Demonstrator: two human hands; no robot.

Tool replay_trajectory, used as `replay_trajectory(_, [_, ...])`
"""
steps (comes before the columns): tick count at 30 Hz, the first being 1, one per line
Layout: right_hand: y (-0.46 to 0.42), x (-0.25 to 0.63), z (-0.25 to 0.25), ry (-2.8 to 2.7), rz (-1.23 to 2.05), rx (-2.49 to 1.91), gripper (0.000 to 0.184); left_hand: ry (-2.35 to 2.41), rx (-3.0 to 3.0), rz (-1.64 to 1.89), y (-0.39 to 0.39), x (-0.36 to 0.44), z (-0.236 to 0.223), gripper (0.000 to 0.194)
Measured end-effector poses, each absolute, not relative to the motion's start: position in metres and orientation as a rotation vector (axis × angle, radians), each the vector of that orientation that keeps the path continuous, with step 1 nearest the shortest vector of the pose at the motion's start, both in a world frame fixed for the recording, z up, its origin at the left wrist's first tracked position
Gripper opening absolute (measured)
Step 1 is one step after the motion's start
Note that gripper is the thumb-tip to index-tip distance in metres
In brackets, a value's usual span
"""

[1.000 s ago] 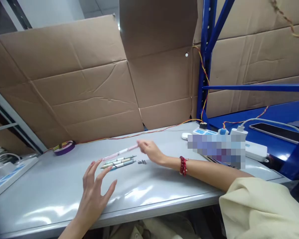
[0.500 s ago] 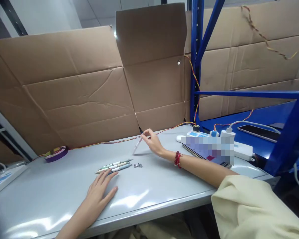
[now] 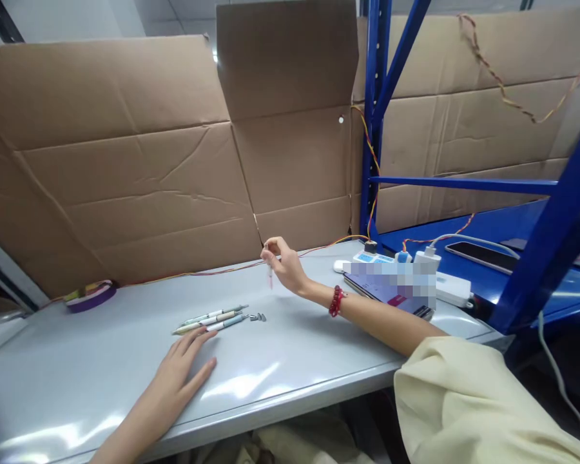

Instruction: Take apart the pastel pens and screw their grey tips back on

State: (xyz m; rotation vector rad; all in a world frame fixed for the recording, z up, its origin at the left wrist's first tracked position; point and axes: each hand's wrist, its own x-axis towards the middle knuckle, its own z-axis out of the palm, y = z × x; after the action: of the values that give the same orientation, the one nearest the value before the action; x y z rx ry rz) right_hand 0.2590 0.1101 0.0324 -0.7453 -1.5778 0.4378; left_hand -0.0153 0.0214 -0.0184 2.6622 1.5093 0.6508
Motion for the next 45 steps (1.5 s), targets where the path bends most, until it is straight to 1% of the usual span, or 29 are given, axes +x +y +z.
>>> replay_trajectory(3, [0.108, 0.262, 0.035, -1.557, 0.361, -0.776, 0.017, 1.511, 2.666, 0.655, 0.022, -0.015, -0.020, 0.037])
replay_trajectory(10, [0.108, 0.256, 0.001, -1.541, 0.356, -0.817, 0.023, 1.507, 2.653, 0.616, 0.021, -0.013, -0.015, 0.035])
replay_trajectory(19, [0.103, 0.250, 0.014, -1.453, 0.565, -0.713, 0.030, 1.476, 2.669, 0.605, 0.021, -0.013, -0.013, 0.035])
replay_trajectory(25, [0.101, 0.249, 0.013, -1.445, 0.565, -0.742, 0.033, 1.484, 2.651, 0.615, 0.018, -0.012, -0.010, 0.035])
replay_trajectory(32, [0.094, 0.248, 0.017, -1.443, 0.573, -0.723, 0.027, 1.473, 2.672, 0.656, 0.020, -0.011, -0.011, 0.035])
replay_trajectory(36, [0.099, 0.251, 0.011, -1.544, 0.460, -0.763, 0.021, 1.499, 2.675, 0.653, 0.019, -0.010, -0.012, 0.035])
replay_trajectory(41, [0.119, 0.262, -0.010, -2.036, 0.121, -0.945, 0.031, 1.600, 2.642, 0.634, 0.017, -0.010, -0.013, 0.036])
replay_trajectory(45, [0.128, 0.267, -0.022, -2.183, 0.075, -0.996, 0.023, 1.591, 2.625, 0.612, 0.016, -0.010, -0.011, 0.033])
